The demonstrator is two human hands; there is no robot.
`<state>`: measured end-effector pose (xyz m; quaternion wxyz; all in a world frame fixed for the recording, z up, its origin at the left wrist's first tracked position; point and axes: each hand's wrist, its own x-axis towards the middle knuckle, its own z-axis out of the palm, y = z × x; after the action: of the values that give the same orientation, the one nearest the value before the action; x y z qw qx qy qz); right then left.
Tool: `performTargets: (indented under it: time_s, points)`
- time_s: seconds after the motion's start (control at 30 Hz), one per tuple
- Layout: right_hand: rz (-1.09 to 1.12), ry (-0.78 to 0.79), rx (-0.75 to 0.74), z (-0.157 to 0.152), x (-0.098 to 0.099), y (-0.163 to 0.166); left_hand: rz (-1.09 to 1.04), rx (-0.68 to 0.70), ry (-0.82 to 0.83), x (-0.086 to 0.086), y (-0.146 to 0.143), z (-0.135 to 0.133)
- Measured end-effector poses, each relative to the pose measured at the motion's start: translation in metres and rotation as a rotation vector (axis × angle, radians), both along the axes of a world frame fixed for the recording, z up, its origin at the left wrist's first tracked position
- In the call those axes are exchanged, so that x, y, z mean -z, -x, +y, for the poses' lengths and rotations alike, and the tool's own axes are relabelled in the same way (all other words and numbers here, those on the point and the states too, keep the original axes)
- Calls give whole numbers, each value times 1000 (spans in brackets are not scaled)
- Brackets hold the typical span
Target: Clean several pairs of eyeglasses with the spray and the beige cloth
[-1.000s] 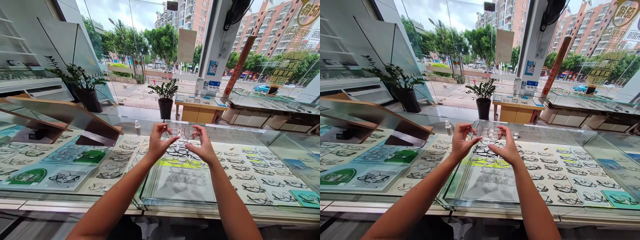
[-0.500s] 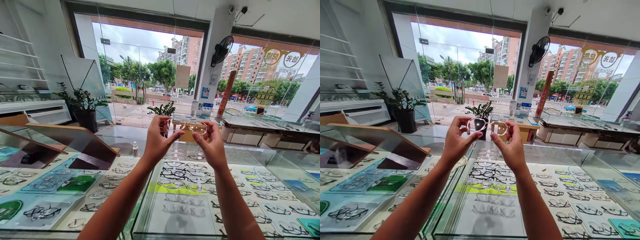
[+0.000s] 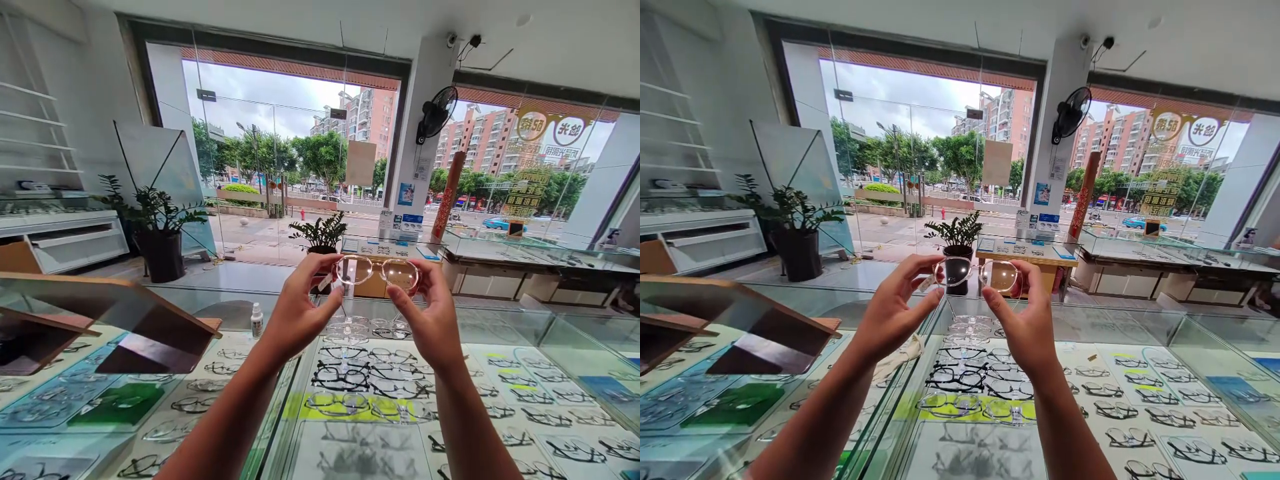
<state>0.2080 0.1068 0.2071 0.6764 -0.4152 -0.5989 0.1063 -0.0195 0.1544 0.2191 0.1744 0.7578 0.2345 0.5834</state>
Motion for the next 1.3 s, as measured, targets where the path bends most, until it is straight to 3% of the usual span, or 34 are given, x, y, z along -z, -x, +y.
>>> performTargets:
  time_s: [0.33, 0.63, 1.3]
  points:
    - [-54, -56, 42, -5, -1, -3, -7, -80, -8, -4, -3, -9]
    - [-92, -55, 52, -6, -1, -4, 1, -115, -106, -6, -1, -8]
    - [-132, -6, 61, -8, -5, -2, -36, -170, -124, -2, -5, -8]
